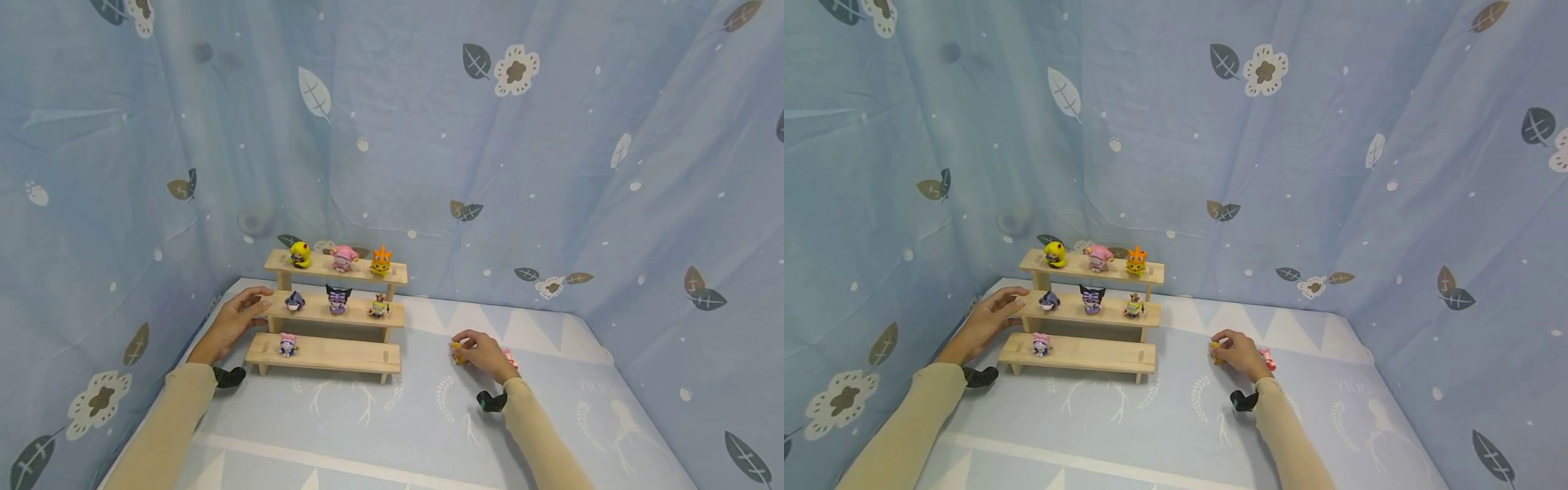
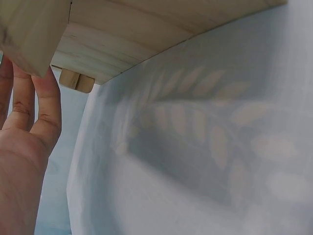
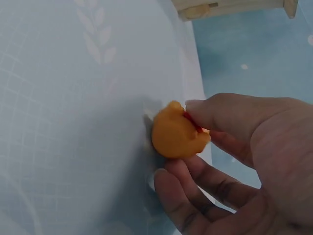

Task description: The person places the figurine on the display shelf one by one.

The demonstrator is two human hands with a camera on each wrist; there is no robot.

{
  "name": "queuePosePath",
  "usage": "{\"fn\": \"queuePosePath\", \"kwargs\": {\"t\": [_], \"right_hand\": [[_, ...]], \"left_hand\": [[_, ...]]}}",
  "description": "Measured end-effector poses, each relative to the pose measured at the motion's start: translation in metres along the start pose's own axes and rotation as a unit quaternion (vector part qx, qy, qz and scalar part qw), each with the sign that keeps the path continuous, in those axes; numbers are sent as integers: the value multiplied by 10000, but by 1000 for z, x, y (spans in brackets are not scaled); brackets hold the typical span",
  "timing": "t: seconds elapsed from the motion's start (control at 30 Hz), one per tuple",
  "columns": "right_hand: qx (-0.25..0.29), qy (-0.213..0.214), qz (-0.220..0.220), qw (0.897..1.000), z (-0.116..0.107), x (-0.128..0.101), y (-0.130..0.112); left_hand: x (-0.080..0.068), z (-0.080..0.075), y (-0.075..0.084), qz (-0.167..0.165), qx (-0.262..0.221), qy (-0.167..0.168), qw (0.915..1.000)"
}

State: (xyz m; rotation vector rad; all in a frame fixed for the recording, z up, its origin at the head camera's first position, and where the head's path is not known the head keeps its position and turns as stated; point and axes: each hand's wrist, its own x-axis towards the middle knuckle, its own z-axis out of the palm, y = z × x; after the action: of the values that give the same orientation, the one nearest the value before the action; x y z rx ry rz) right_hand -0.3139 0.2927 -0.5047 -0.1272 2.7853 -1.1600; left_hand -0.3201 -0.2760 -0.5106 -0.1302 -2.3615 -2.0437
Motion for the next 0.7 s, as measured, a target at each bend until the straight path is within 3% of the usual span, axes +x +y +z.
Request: {"fn": "queuePosePath", "kwargs": {"t": [0.33, 0.7], "right_hand": [[310, -230, 236, 9990, 1, 4, 6], [269, -379, 411, 9981, -1, 2, -6]], "left_hand": [[-1, 1, 1, 21, 17, 64, 10000], [0, 0, 1, -31, -5, 37, 10000]]}}
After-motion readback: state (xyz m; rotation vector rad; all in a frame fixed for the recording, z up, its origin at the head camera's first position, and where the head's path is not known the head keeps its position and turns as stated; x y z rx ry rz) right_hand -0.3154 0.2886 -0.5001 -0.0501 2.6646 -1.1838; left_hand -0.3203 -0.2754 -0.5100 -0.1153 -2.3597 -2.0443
